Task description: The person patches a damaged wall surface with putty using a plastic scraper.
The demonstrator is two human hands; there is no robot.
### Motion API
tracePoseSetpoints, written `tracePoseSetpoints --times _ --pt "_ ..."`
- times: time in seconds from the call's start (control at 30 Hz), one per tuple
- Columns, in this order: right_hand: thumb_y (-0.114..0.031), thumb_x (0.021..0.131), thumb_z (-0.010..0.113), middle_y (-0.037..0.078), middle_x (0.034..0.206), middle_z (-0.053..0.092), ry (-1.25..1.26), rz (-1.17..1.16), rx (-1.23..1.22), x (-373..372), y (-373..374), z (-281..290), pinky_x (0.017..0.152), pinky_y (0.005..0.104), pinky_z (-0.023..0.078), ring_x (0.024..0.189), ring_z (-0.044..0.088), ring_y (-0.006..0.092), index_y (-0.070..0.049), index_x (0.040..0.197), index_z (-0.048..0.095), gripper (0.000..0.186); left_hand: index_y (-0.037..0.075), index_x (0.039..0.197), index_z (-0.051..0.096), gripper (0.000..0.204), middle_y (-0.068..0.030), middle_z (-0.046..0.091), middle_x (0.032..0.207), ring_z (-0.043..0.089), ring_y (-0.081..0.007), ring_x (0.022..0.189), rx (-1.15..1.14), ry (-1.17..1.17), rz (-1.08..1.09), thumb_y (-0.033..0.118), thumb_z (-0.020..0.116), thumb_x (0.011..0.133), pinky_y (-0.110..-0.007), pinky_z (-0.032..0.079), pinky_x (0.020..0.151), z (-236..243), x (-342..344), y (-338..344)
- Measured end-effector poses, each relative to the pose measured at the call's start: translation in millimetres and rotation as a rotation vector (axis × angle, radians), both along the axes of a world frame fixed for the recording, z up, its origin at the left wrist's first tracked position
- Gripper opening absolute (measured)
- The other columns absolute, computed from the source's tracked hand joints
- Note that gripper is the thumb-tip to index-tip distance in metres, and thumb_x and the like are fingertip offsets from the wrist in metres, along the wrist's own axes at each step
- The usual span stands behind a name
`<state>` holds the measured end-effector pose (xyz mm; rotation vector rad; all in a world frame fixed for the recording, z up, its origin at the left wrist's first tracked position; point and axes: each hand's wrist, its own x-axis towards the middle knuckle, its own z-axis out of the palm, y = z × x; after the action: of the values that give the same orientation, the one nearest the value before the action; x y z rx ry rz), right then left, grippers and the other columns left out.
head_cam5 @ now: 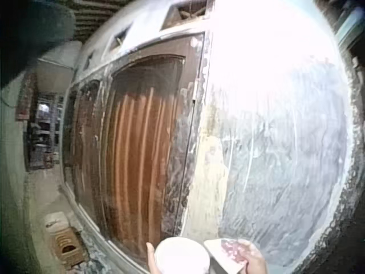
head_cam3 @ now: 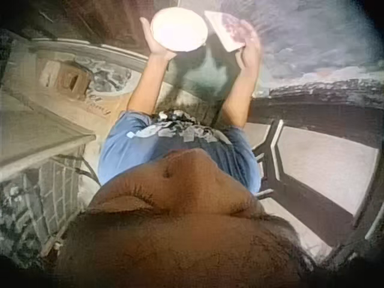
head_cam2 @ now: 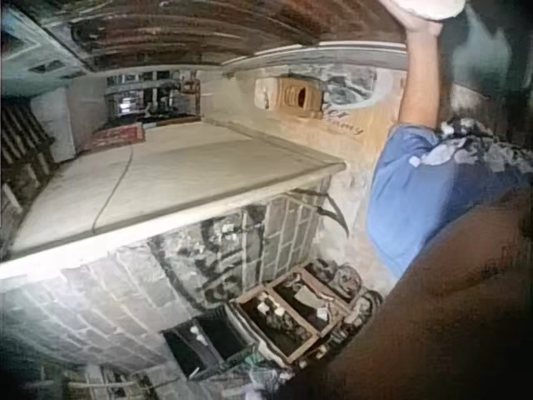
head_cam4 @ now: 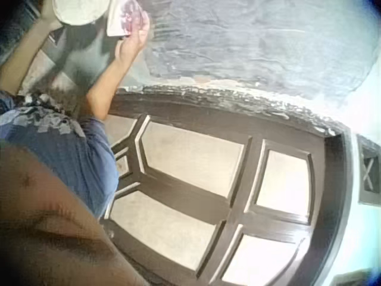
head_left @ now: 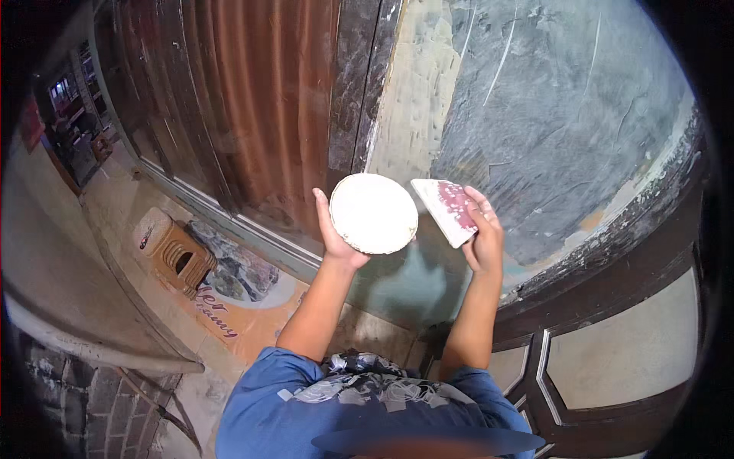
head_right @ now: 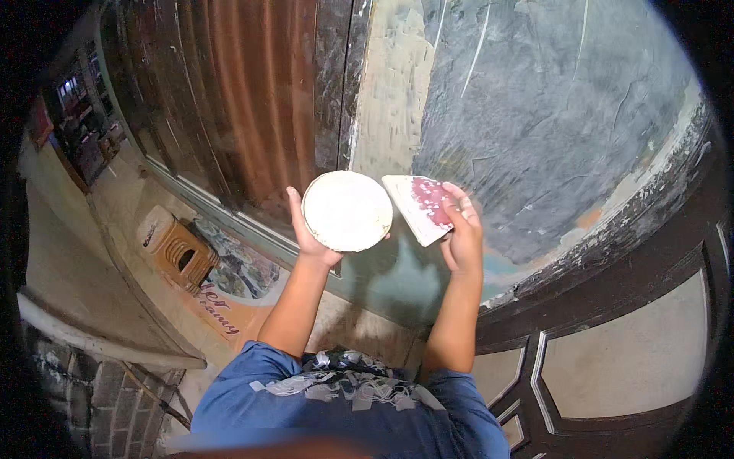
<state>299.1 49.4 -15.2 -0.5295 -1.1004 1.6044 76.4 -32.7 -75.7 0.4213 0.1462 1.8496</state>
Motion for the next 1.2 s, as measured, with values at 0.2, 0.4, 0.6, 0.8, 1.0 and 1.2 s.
tracePoseSetpoints --times 0.2,0.4,0.6,0.8,1.0,1.2 --pt "-0.003 0.098 0.053 0.01 0.108 0.07 -0.187 0.099 0.043 -1.9 -7.1 -4.8 0.081 0.0266 0.055 0.09 0.068 0.0138 0.005 0.126 0.058 0.03 -0.001 0.139 0.048 0.096 -0.0206 0.055 0.136 0.056 -0.0365 0.123 0.031 0.008 0.019 0.08 0.029 0.09 -0.049 0.046 0.105 15.2 28.9 -3.2" --pt "-0.002 0.096 0.055 0.008 0.106 0.069 -0.289 0.115 0.07 13.8 -5.6 -3.4 0.08 0.0238 0.053 0.09 0.066 0.0105 0.004 0.125 0.06 0.03 0.0 0.139 0.048 0.099 -0.0214 0.056 0.136 0.058 -0.0373 0.12 0.022 0.022 0.032 0.083 0.028 0.088 -0.05 0.047 0.103 10.1 42.9 -5.2" --pt "-0.001 0.096 0.055 0.009 0.111 0.069 -0.387 0.083 0.133 29.7 -1.3 -3.5 0.082 0.025 0.052 0.093 0.066 0.0118 0.004 0.126 0.061 0.03 0.001 0.139 0.049 0.1 -0.021 0.055 0.137 0.058 -0.0371 0.121 0.014 -0.014 0.01 0.084 0.027 0.087 -0.051 0.047 0.103 12.6 61.1 -8.8" --pt "0.0 0.096 0.056 0.008 0.11 0.069 -0.461 0.124 0.186 46.4 -2.7 -8.0 0.083 0.0245 0.051 0.094 0.064 0.0108 0.006 0.125 0.061 0.03 0.002 0.14 0.049 0.098 -0.0205 0.055 0.138 0.056 -0.0377 0.123 0.003 0.01 0.002 0.082 0.027 0.089 -0.052 0.046 0.104 5.5 78.9 -5.8" --pt "0.0 0.096 0.056 0.009 0.11 0.069 -0.394 0.111 0.083 68.4 -2.2 -13.7 0.083 0.0251 0.052 0.094 0.065 0.0115 0.006 0.125 0.061 0.03 0.002 0.139 0.05 0.099 -0.0192 0.057 0.136 0.057 -0.0356 0.121 -0.021 -0.02 0.021 0.084 0.027 0.088 -0.049 0.046 0.103 -0.4 94.5 -0.9" --pt "-0.005 0.099 0.053 0.012 0.111 0.069 -0.331 0.087 0.053 87.6 4.5 -19.0 0.082 0.0262 0.055 0.091 0.069 0.0138 0.007 0.128 0.056 0.031 0.002 0.139 0.049 0.1 -0.0194 0.056 0.136 0.057 -0.0362 0.122 -0.052 -0.031 0.017 0.084 0.028 0.087 -0.05 0.047 0.103 -8.0 103.4 0.9"
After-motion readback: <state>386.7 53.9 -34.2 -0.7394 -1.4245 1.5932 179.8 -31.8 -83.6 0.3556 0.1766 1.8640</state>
